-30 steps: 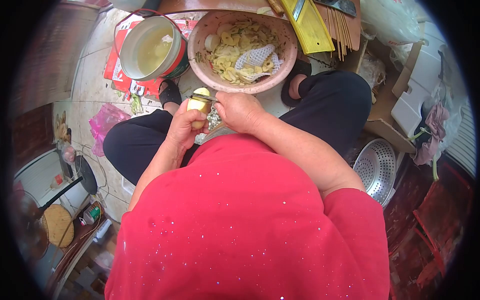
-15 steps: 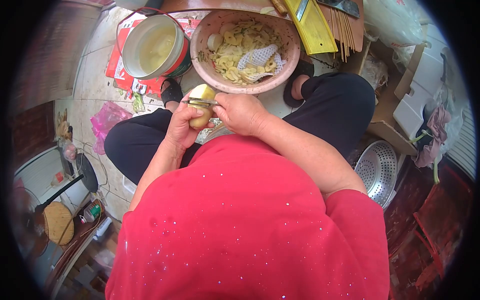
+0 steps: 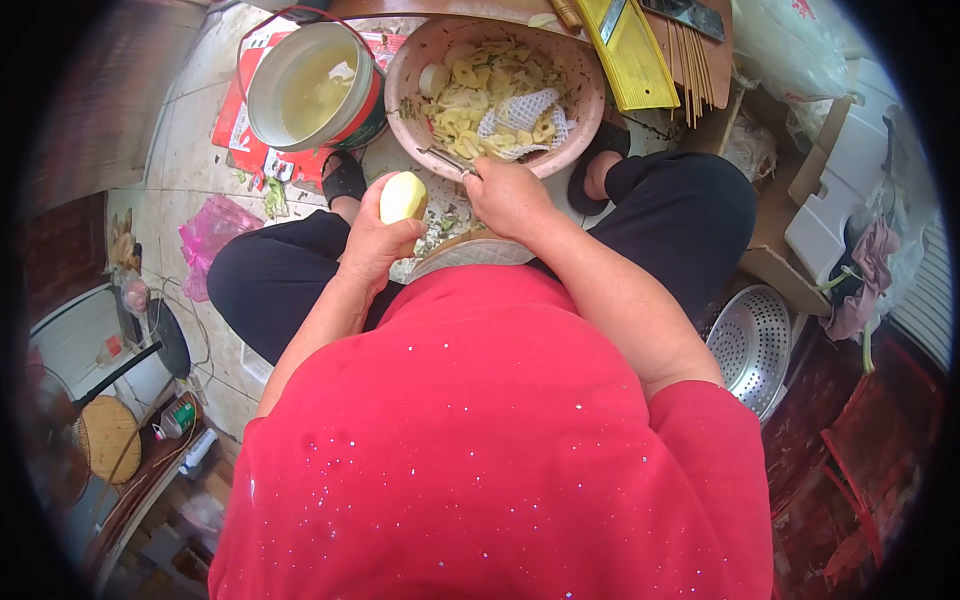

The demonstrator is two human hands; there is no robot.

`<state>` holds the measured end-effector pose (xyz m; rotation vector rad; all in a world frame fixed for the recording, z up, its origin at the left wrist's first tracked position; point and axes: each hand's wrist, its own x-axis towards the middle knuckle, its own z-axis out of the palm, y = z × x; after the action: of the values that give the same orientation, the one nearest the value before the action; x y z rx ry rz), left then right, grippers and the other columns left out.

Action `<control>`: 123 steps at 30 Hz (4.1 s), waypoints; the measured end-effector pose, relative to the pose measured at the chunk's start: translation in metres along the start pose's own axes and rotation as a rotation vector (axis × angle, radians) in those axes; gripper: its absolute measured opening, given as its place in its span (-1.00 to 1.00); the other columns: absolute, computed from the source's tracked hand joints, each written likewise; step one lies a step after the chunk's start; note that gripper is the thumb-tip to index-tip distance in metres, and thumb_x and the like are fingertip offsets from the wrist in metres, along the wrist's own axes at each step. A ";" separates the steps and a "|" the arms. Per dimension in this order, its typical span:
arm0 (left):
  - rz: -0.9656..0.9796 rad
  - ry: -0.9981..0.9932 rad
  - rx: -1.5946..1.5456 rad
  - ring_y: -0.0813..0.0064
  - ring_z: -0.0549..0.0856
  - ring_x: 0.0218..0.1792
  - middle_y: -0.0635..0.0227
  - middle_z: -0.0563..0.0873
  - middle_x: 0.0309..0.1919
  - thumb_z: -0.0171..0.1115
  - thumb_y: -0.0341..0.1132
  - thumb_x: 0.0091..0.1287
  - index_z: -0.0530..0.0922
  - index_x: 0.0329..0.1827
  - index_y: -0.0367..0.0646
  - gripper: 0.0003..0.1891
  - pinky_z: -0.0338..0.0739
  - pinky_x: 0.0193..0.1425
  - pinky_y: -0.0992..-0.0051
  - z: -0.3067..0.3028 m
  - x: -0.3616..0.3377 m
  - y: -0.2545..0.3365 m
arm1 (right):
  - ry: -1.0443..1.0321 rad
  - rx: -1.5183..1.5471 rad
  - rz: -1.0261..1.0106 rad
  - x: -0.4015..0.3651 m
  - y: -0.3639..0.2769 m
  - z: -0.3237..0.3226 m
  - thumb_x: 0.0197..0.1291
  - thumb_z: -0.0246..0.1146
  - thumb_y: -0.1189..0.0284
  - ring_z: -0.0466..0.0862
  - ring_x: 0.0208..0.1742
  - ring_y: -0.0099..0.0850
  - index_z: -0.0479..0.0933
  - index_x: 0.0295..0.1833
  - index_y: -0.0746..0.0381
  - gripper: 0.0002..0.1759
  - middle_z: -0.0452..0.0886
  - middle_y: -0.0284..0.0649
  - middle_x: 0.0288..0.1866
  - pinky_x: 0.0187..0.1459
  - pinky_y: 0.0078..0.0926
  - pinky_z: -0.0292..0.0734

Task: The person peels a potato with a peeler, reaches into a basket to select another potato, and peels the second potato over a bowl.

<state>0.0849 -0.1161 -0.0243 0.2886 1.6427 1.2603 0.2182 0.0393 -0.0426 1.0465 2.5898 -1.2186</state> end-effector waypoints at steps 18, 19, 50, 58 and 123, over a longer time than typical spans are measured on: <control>-0.045 -0.018 -0.191 0.34 0.66 -0.17 0.21 0.56 -0.03 0.31 -0.45 0.03 0.25 0.36 -0.18 -0.26 0.61 -0.16 0.41 -0.003 0.005 -0.006 | 0.008 -0.019 -0.007 0.002 -0.001 -0.007 0.29 0.10 0.29 0.65 -0.12 0.08 0.54 -0.16 0.33 -0.70 0.66 0.15 -0.23 -0.03 -0.05 0.53; -0.046 -0.016 -0.189 0.34 0.66 -0.17 0.21 0.56 -0.03 0.31 -0.45 0.03 0.25 0.36 -0.18 -0.26 0.61 -0.16 0.41 -0.003 0.003 -0.001 | 0.005 0.056 -0.043 -0.002 -0.004 -0.006 0.30 0.11 0.27 0.65 -0.13 0.09 0.52 -0.18 0.32 -0.71 0.65 0.14 -0.25 -0.05 -0.03 0.52; -0.197 -0.123 -0.505 0.26 0.70 -0.29 0.19 0.60 -0.11 0.25 -0.47 0.16 0.32 0.21 -0.09 -0.48 0.62 -0.38 0.39 -0.010 0.004 0.002 | 0.026 0.107 -0.224 -0.011 -0.009 0.003 0.34 0.10 0.24 0.62 -0.17 0.13 0.48 -0.21 0.29 -0.70 0.62 0.11 -0.31 -0.11 0.01 0.48; -0.264 -0.179 -0.546 0.18 0.71 -0.30 0.15 0.56 -0.02 0.23 -0.49 0.12 0.15 0.43 0.05 -0.23 0.64 -0.39 0.40 -0.007 0.001 0.009 | 0.017 0.026 -0.152 -0.010 -0.014 0.009 0.35 0.05 0.27 0.64 -0.15 0.10 0.50 -0.20 0.28 -0.72 0.65 0.08 -0.28 -0.05 0.01 0.50; -0.112 -0.205 -0.412 0.39 0.71 -0.17 0.27 0.64 -0.09 0.46 -0.39 0.08 0.36 0.23 -0.22 -0.36 0.68 -0.24 0.43 -0.008 -0.005 0.013 | 0.015 0.140 -0.323 -0.021 -0.008 -0.007 0.34 0.13 0.29 0.60 -0.21 0.12 0.48 -0.15 0.29 -0.75 0.60 0.12 -0.33 -0.20 -0.08 0.48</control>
<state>0.0758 -0.1186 -0.0108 0.0665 1.1775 1.3985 0.2305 0.0290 -0.0250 0.6739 2.7989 -1.4817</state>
